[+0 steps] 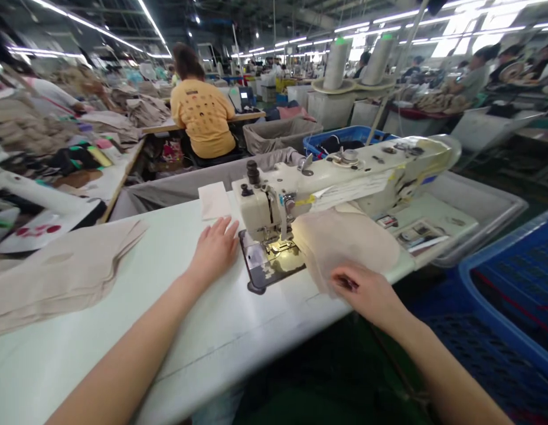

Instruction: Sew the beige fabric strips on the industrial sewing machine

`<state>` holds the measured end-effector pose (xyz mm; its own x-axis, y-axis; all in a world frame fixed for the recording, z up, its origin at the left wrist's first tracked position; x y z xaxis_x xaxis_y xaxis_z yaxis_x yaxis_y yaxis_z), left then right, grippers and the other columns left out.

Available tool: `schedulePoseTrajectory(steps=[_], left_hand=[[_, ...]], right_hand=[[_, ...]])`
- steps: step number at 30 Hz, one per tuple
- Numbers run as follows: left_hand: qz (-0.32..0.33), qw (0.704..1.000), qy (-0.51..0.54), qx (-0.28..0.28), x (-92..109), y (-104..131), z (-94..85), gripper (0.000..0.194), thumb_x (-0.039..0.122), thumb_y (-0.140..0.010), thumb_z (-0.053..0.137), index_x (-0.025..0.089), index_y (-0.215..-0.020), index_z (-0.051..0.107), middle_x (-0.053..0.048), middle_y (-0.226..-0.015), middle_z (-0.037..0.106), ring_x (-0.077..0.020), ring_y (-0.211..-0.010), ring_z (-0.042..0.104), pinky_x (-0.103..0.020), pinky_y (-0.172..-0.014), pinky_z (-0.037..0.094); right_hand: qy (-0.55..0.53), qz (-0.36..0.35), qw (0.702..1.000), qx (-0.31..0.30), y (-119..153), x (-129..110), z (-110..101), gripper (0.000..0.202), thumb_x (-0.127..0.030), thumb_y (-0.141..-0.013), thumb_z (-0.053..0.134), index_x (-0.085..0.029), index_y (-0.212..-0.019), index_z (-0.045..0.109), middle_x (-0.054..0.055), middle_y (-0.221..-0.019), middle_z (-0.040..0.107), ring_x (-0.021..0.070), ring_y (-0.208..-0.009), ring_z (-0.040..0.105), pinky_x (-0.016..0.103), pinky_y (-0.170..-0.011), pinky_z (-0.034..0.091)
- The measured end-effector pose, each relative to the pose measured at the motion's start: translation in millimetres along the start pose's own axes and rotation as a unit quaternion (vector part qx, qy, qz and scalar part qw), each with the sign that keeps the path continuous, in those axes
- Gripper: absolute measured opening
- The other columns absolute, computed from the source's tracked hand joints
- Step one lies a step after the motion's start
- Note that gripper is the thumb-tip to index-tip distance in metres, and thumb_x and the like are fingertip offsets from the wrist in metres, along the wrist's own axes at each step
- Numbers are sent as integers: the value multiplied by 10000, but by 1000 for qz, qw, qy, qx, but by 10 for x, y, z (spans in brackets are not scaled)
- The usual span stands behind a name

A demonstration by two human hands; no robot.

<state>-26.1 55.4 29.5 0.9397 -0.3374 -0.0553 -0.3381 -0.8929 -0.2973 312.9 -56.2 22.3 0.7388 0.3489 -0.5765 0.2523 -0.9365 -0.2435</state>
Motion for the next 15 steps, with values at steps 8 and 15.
schedulePoseTrajectory(steps=[8,15], left_hand=[[60,995,32,-70,478,422,-248,384,258,-994,344,163,-1093,702,-122,-967,726,-285,-870,680,-429,-738,532],[138,987,72,-49,797,641,-362,311,201,-1000,393,141,-1118,674,-93,-894,729,-248,-760,693,-390,-669,541]], right_hand=[[-7,23,993,-113,109,249,-103,24,-238,-869,646,-235,-846,643,-6,-881,649,160,-765,638,276,-708,497],[38,-8,993,-111,54,256,-96,110,-259,-923,601,-224,-824,634,-8,-848,647,155,-731,636,268,-680,485]])
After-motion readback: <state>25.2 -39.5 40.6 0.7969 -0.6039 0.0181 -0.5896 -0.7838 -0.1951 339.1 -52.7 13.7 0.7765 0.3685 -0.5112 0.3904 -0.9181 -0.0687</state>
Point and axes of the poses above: each hand's wrist, its own y-axis away from the middle knuckle, its own z-axis out of the palm, x = y × z, the point moved 1 cm from there along -y, towards the middle knuckle
